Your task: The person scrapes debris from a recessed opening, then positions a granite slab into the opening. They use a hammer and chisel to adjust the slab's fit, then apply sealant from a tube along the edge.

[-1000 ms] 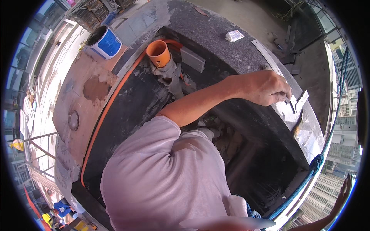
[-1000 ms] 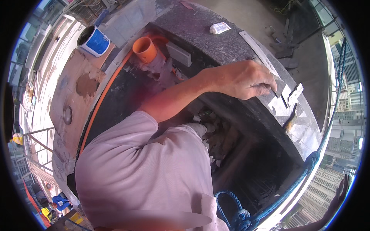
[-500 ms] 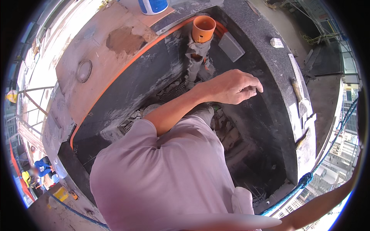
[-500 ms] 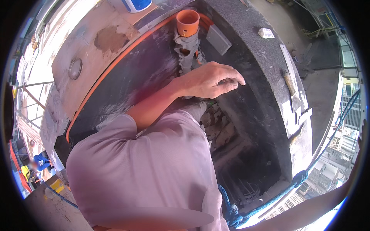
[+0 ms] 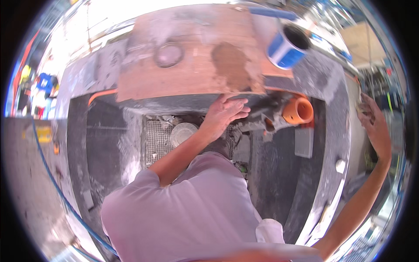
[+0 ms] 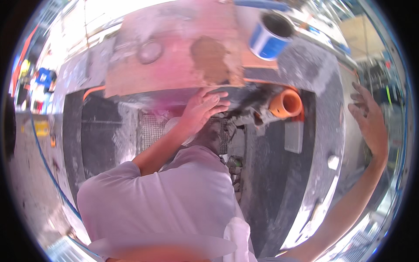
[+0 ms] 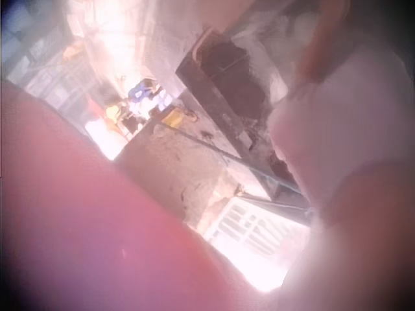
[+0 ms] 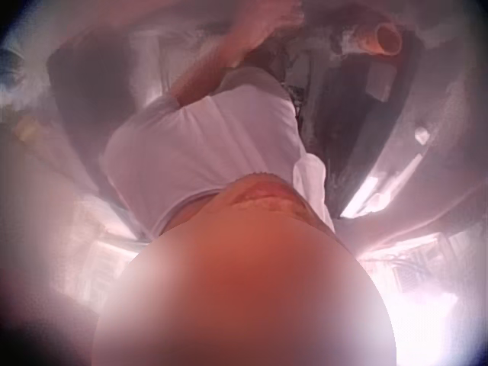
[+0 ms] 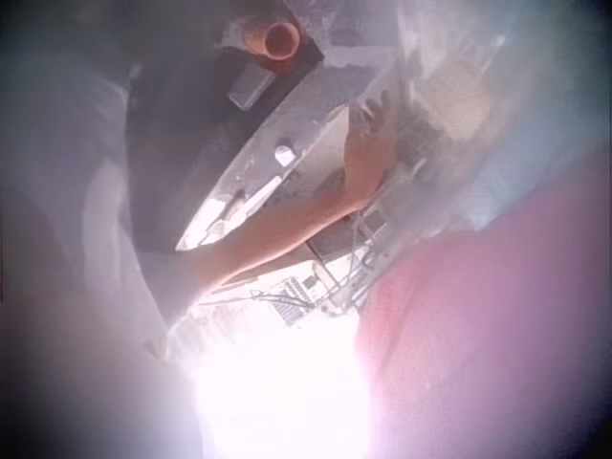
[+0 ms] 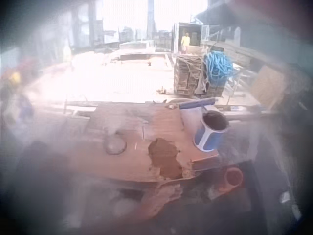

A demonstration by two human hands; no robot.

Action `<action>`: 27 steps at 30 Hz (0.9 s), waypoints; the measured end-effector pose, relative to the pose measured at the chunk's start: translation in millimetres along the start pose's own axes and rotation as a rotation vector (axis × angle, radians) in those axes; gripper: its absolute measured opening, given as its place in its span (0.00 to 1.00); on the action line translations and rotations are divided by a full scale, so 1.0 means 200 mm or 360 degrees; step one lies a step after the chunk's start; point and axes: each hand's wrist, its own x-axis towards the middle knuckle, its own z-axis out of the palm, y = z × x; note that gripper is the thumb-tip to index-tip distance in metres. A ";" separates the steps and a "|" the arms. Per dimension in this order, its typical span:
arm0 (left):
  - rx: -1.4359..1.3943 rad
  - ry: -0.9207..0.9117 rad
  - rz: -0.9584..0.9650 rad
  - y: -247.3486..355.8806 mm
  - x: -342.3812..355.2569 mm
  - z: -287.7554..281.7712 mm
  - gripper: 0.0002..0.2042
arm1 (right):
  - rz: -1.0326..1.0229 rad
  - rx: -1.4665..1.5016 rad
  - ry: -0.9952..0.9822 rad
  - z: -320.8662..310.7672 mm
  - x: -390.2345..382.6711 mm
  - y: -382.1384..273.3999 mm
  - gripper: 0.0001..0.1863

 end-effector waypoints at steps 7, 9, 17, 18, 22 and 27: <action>-0.0333 0.0367 0.0416 0.14 0.02 -0.01 0.22 | -0.0250 0.0721 -0.0299 0.55 1.02 0.01 0.36; -0.0308 0.0399 0.0427 0.14 0.01 0.03 0.23 | -0.0186 0.0963 -0.0530 0.68 1.27 0.19 0.34; -0.0231 0.0713 0.0361 0.23 -0.01 0.12 0.21 | -0.0497 0.1678 -0.0609 0.96 1.58 0.05 0.28; -0.0237 0.0830 0.0431 0.25 -0.03 0.11 0.19 | -0.0486 0.1668 -0.0713 0.97 1.55 -0.13 0.22; 0.0054 0.1113 0.0507 0.36 -0.10 -0.05 0.20 | -0.0339 0.1630 -0.0960 0.96 1.46 -0.53 0.12; 0.0027 0.1288 0.0566 0.54 -0.31 -0.37 0.25 | -0.0534 0.1657 -0.1208 1.08 1.43 -0.82 0.18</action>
